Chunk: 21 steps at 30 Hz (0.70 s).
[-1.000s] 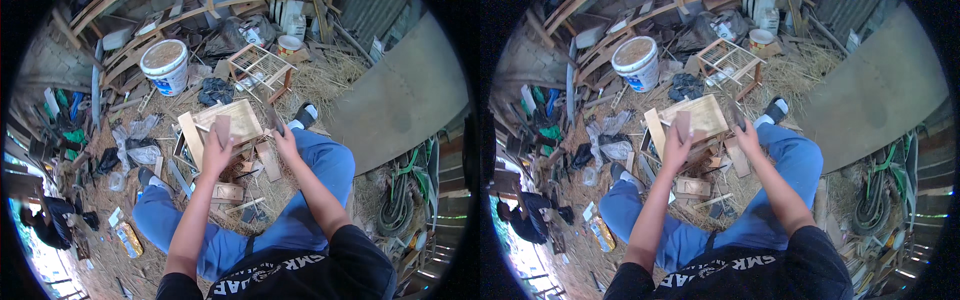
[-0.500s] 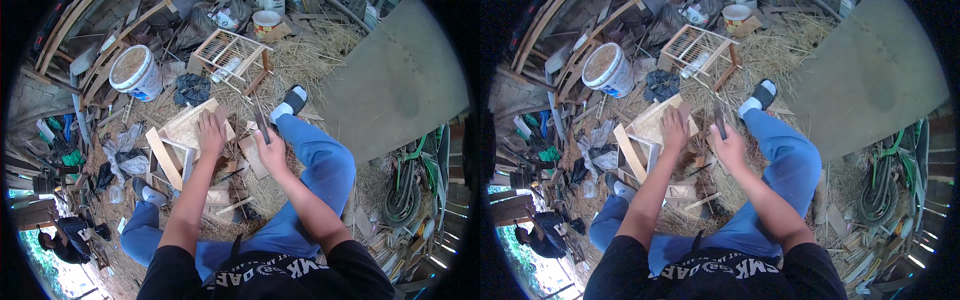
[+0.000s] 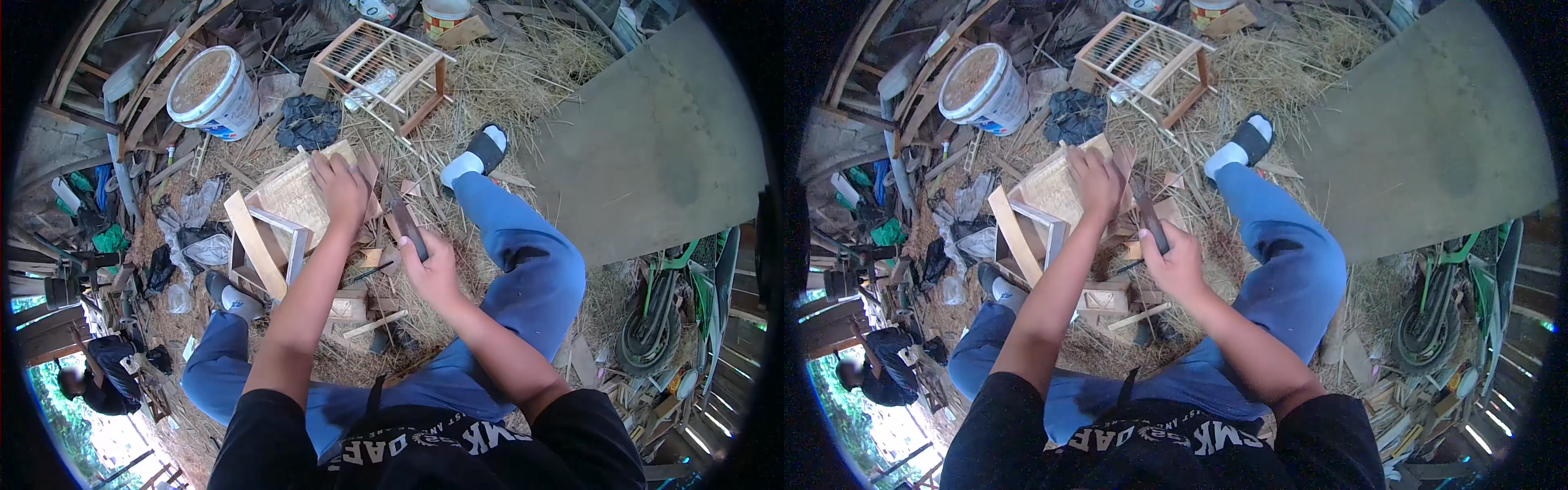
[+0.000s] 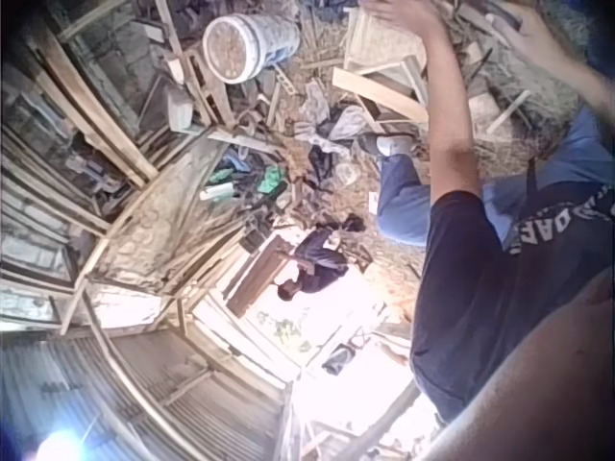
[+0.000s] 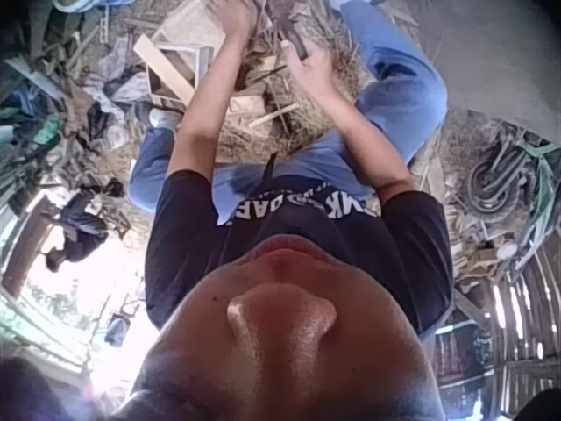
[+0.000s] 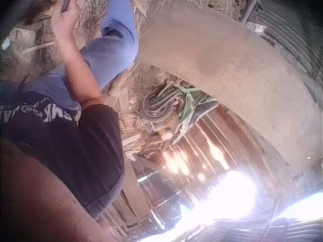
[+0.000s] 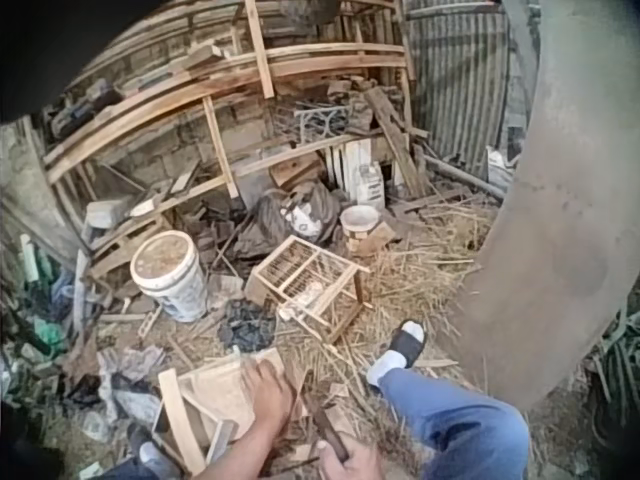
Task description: The person handles a small rectangular wooden frame and a loose piece of wood, then uses a saw to cut the wood piece against a block.
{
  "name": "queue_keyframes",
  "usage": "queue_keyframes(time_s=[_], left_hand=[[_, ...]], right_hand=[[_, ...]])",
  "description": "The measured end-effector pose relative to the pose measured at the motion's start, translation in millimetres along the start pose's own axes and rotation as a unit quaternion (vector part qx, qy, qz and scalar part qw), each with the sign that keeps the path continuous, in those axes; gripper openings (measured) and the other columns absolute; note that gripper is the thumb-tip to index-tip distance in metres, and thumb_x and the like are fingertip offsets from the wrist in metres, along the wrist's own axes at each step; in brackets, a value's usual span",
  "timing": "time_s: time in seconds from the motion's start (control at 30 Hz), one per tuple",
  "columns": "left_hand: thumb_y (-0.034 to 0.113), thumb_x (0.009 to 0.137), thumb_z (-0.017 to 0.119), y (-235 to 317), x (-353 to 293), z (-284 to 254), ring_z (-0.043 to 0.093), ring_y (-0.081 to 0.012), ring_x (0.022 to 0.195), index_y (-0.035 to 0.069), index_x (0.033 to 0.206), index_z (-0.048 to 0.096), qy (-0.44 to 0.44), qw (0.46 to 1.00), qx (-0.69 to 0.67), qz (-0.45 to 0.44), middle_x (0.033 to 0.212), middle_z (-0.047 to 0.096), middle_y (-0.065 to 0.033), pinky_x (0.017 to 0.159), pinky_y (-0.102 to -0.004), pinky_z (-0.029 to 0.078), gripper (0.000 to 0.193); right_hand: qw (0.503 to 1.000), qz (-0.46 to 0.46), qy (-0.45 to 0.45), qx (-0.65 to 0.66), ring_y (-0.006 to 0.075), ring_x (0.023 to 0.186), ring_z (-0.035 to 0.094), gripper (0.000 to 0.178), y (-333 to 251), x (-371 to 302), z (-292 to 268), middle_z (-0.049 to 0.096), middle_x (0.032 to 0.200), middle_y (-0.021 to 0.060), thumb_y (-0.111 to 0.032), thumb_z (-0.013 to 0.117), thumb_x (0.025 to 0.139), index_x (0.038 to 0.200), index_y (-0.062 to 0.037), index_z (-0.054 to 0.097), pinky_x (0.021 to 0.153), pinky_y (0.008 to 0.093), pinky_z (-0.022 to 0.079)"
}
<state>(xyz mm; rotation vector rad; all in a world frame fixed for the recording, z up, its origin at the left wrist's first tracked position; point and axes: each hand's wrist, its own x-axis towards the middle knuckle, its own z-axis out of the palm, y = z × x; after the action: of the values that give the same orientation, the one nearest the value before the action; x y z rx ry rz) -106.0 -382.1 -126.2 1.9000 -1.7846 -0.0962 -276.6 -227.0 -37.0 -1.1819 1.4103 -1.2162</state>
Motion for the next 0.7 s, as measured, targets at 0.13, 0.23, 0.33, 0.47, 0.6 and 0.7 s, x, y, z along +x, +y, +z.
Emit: queue_keyframes(time_s=[0.13, 0.23, 0.33, 0.47, 0.6, 0.7], left_hand=[[0.025, 0.101, 0.055, 4.8, 7.2, 11.6, 0.023, -0.0526, 0.151, -0.002, 0.138, 0.049, 0.031, 0.997, 0.063, -0.041, 0.159, 0.03, -0.0352, 0.122, -0.0658, 0.018, 0.046], [0.03, 0.102, 0.055, 0.3, 7.9, 12.8, 0.024, -0.05, 0.152, 0.0, 0.141, 0.049, 0.023, 0.997, 0.077, 0.004, 0.159, 0.032, -0.0327, 0.121, -0.0658, 0.02, 0.05], [0.035, 0.103, 0.053, -5.2, 4.3, 11.6, 0.027, -0.0471, 0.152, 0.003, 0.148, 0.047, 0.025, 0.993, 0.117, -0.009, 0.16, 0.035, -0.0292, 0.122, -0.0632, 0.021, 0.056], [0.037, 0.103, 0.052, -12.2, -4.7, 3.4, 0.025, -0.0466, 0.153, 0.005, 0.151, 0.045, 0.013, 0.991, 0.13, 0.003, 0.161, 0.033, -0.0293, 0.122, -0.063, 0.021, 0.058], [0.037, 0.103, 0.052, -17.2, -11.8, 6.3, 0.023, -0.0469, 0.153, 0.007, 0.152, 0.046, 0.024, 0.99, 0.138, -0.033, 0.161, 0.032, -0.0298, 0.123, -0.0628, 0.017, 0.057], [0.036, 0.104, 0.051, -7.6, -13.4, 6.6, 0.023, -0.0465, 0.153, 0.005, 0.152, 0.045, 0.016, 0.989, 0.141, -0.051, 0.162, 0.031, -0.0298, 0.124, -0.0627, 0.016, 0.058]], right_hand=[[0.999, 0.001, -0.01, -0.037, 0.0216, 0.051, 0.049, 0.026, 1.9, -0.1, 3.7, 0.051, 0.058, 0.0117, -0.024, 0.069, 0.097, 0.083, -0.0023, 0.063, 0.053, 0.038, 0.042], [0.999, 0.014, -0.007, -0.045, 0.0228, 0.051, 0.049, 0.027, 3.8, -1.1, 6.3, 0.051, 0.058, 0.0119, -0.024, 0.068, 0.097, 0.082, -0.0024, 0.062, 0.054, 0.0388, 0.043], [0.998, 0.014, -0.02, -0.052, 0.0245, 0.052, 0.05, 0.025, 0.4, -3.1, 7.4, 0.052, 0.06, 0.0121, -0.024, 0.068, 0.097, 0.087, -0.0019, 0.062, 0.054, 0.0392, 0.043], [0.998, 0.062, -0.028, -0.018, 0.0226, 0.054, 0.051, 0.022, 6.8, -15.7, 9.1, 0.054, 0.063, 0.0121, -0.023, 0.067, 0.097, 0.095, -0.0015, 0.063, 0.056, 0.0389, 0.044], [0.991, 0.1, -0.081, 0.04, 0.0174, 0.058, 0.052, 0.022, 15.3, -31.7, 16.1, 0.054, 0.065, 0.0096, -0.024, 0.065, 0.1, 0.1, -0.0017, 0.063, 0.057, 0.0375, 0.045], [0.982, 0.144, -0.091, 0.081, 0.0137, 0.06, 0.052, 0.025, 18.5, -34.5, 18.6, 0.055, 0.064, 0.0062, -0.026, 0.064, 0.102, 0.099, -0.0009, 0.064, 0.058, 0.035, 0.044]])
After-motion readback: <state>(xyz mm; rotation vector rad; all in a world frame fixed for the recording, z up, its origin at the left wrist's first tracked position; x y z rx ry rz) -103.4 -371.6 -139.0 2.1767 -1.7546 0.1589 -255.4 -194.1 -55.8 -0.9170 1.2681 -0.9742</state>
